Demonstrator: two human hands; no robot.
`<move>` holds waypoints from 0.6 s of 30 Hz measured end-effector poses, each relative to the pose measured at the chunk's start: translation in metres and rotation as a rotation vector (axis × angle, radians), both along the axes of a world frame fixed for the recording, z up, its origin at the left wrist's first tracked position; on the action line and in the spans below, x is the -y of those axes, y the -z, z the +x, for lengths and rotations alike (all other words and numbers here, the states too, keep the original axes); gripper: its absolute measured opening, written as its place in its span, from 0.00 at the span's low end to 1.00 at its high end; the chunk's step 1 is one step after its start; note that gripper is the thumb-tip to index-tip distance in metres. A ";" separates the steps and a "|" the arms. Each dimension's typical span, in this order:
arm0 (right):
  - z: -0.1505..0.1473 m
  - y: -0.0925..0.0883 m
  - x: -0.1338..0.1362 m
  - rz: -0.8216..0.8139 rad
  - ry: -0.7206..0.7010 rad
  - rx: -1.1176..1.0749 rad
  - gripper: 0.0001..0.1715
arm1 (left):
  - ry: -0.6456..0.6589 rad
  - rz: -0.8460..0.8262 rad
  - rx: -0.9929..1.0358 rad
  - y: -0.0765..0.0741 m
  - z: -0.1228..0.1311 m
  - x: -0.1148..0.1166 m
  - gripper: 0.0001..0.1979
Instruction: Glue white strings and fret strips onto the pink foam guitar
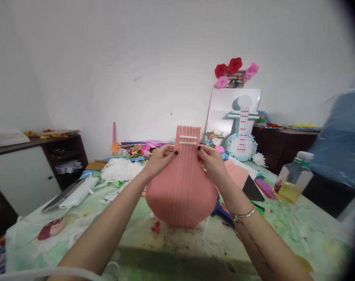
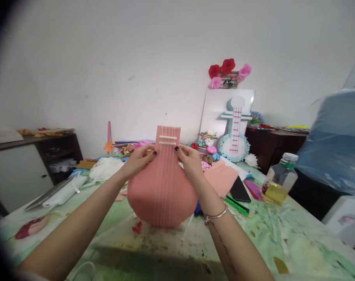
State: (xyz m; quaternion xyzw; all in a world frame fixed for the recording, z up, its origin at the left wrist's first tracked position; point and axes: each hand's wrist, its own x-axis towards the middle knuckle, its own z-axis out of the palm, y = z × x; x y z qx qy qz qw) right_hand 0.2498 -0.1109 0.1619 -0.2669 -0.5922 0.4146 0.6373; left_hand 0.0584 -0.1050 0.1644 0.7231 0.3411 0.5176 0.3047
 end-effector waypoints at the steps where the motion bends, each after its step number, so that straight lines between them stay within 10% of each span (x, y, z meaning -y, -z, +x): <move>1: 0.007 0.002 -0.001 -0.015 0.011 0.033 0.26 | 0.018 -0.021 -0.047 0.004 -0.006 -0.002 0.18; 6: 0.057 0.031 0.000 -0.101 0.194 0.273 0.30 | -0.081 -0.077 -0.003 0.022 -0.032 -0.014 0.15; 10: 0.106 0.074 0.014 -0.204 0.407 0.661 0.14 | -0.185 -0.137 0.054 0.031 -0.061 -0.026 0.14; 18: 0.133 0.152 0.052 -0.287 0.467 1.182 0.16 | -0.163 -0.721 0.289 0.079 -0.093 -0.014 0.18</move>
